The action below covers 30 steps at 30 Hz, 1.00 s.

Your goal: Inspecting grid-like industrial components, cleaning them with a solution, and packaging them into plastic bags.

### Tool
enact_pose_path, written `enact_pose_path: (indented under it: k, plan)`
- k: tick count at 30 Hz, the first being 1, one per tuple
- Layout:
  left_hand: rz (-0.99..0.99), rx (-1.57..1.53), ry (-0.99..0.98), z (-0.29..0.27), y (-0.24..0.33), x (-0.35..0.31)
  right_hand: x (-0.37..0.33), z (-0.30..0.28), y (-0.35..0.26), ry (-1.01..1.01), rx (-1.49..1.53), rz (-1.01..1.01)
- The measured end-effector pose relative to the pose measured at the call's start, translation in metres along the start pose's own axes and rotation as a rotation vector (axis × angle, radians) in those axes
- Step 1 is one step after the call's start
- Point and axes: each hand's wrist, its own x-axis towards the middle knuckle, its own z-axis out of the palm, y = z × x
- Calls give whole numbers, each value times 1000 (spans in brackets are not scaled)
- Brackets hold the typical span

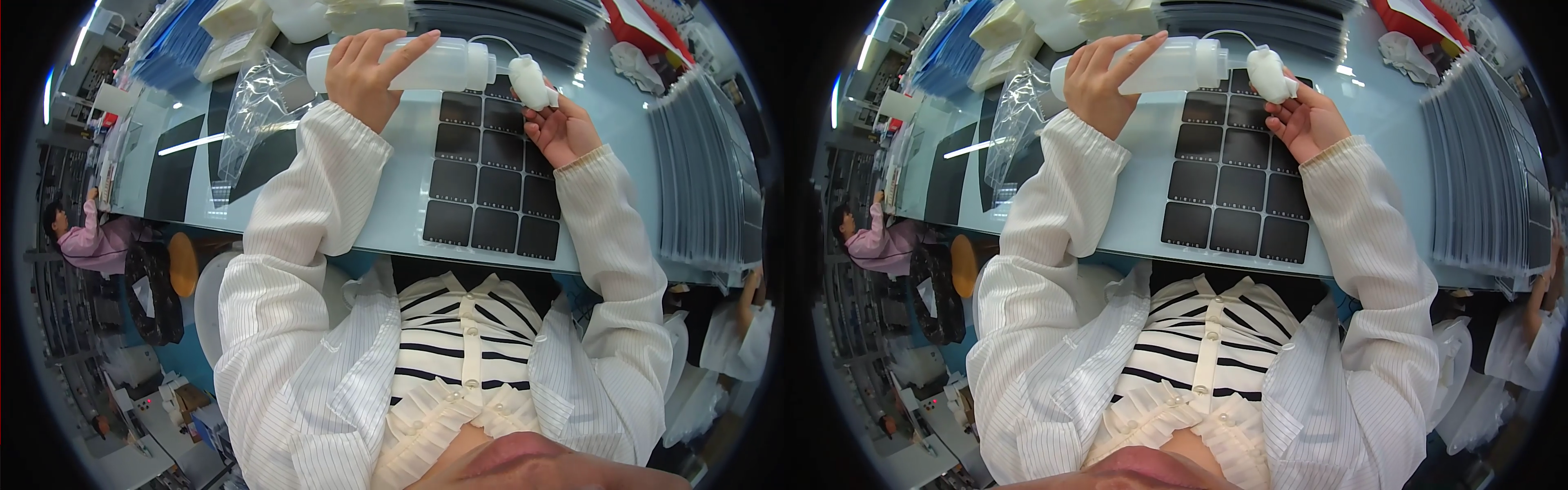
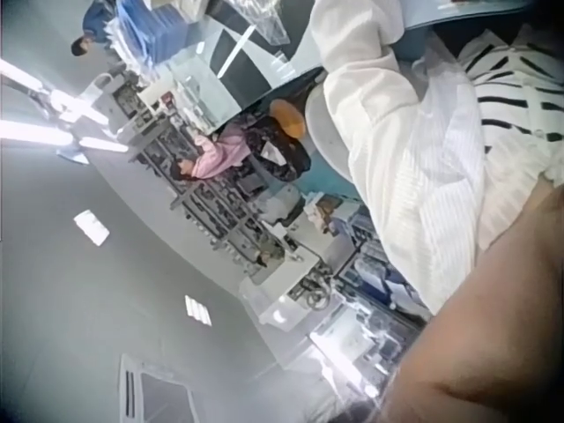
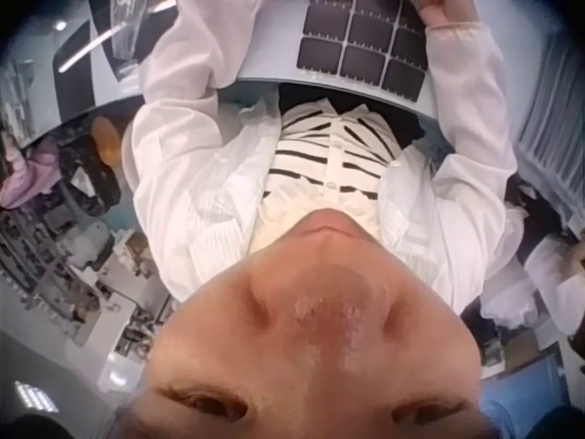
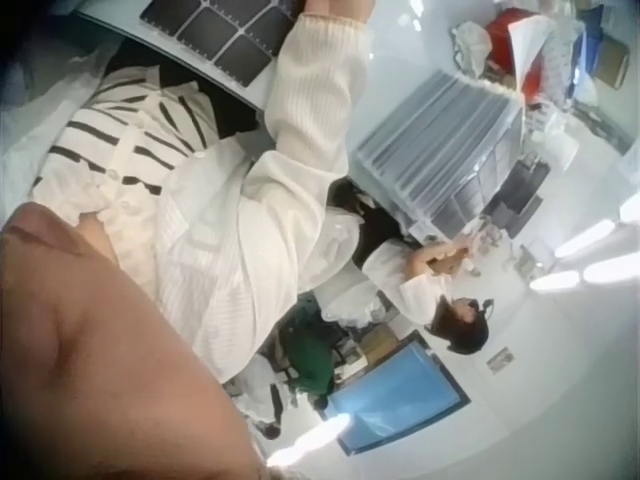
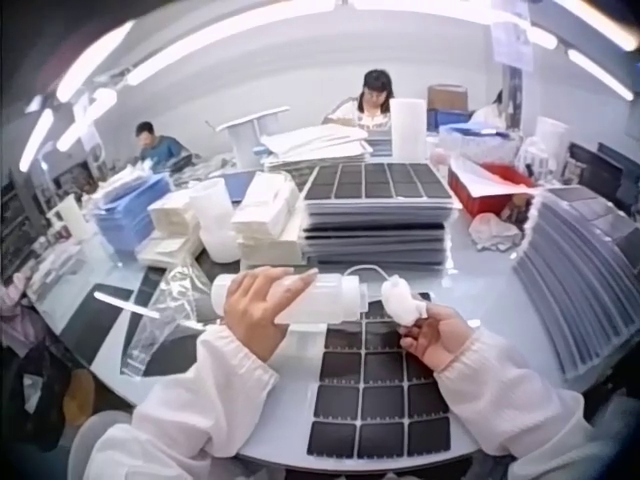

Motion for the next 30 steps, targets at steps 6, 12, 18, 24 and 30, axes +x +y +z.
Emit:
enact_pose_path:
  k: [6, 12, 18, 24, 30]
  plan:
    - [4, -21, 20, 0, 0, -1, 0, -4, -1, -34, 57, -4]
    - [-52, -111, -4, -2, 5, 0, -3, -8, -9, -209, 75, -110]
    - [-171, -192, 29, -1, 0, -2, -4, -8, -8, -243, 32, -161]
    - [-400, -366, 217, -2, -19, 3, -2, -5, -2, -223, 0, -112]
    - [-633, -508, 312, 8, -51, 0, 5, -13, 2, -181, -37, -95]
